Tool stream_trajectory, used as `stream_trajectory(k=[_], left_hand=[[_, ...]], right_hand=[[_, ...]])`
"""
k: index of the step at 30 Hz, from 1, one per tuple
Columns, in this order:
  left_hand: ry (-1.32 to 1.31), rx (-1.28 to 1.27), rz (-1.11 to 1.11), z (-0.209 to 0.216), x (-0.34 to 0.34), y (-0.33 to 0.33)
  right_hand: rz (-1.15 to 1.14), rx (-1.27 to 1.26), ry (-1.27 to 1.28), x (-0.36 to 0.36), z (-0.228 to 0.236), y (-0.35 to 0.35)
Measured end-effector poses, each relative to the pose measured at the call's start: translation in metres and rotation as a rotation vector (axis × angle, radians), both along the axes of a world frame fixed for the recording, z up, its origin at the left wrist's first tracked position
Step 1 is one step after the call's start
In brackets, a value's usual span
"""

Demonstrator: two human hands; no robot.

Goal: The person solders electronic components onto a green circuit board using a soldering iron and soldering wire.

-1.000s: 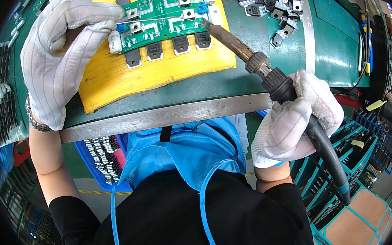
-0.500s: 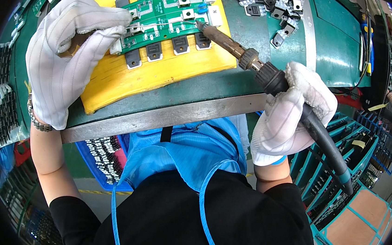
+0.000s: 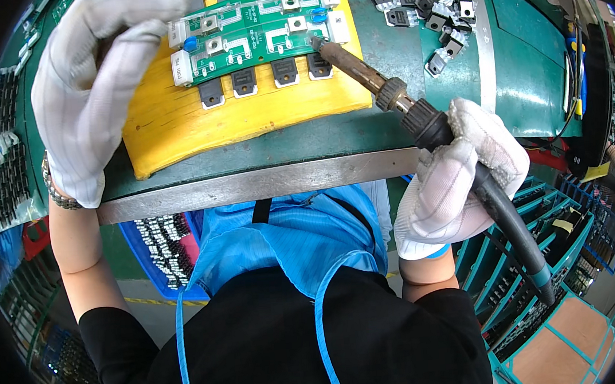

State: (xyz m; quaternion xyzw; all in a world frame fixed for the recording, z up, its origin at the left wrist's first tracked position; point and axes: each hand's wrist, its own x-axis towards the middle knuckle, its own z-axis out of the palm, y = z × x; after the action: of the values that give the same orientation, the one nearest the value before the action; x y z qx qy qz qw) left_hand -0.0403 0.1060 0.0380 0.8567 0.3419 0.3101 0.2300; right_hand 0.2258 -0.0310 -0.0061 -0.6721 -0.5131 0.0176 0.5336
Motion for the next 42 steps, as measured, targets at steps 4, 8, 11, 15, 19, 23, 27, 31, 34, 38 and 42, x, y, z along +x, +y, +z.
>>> stream_trajectory(k=[4,8,11,15,19,23,27,31,34,38,42], left_hand=[[-0.307,-0.141,0.274,-0.022,0.002,-0.007],[-0.345,-0.116,-0.057,-0.030,-0.015,0.005],[-0.413,-0.170,0.007,-0.028,-0.012,0.002],[-0.134,0.050,0.069,-0.015,-0.004,-0.002],[0.134,0.137,-0.045,0.003,-0.012,0.001],[0.059,-0.003,-0.006,0.004,-0.005,-0.001],[-0.089,-0.004,0.018,-0.017,-0.004,-0.001],[-0.056,0.110,0.034,-0.013,0.001,-0.002],[-0.036,-0.039,0.134,-0.004,-0.002,-0.006],[-0.088,0.026,0.132,-0.012,-0.003,-0.005],[-0.103,0.033,0.085,-0.017,-0.004,-0.002]], right_hand=[[-0.240,-0.016,0.300,-0.001,0.009,0.010],[-0.123,0.247,0.221,-0.012,0.005,0.016],[-0.150,0.062,0.169,-0.011,0.002,0.010],[0.029,0.100,0.106,-0.004,-0.008,0.007],[0.046,0.036,0.305,-0.014,0.001,0.007],[0.042,0.031,0.298,-0.014,-0.001,0.009],[0.040,0.014,0.266,-0.012,-0.003,0.007],[0.034,-0.008,0.222,-0.009,-0.005,0.005],[0.061,0.016,0.280,-0.010,-0.002,0.005],[0.097,0.047,0.355,-0.013,0.002,0.006],[0.133,0.072,0.303,-0.005,-0.005,0.007]])
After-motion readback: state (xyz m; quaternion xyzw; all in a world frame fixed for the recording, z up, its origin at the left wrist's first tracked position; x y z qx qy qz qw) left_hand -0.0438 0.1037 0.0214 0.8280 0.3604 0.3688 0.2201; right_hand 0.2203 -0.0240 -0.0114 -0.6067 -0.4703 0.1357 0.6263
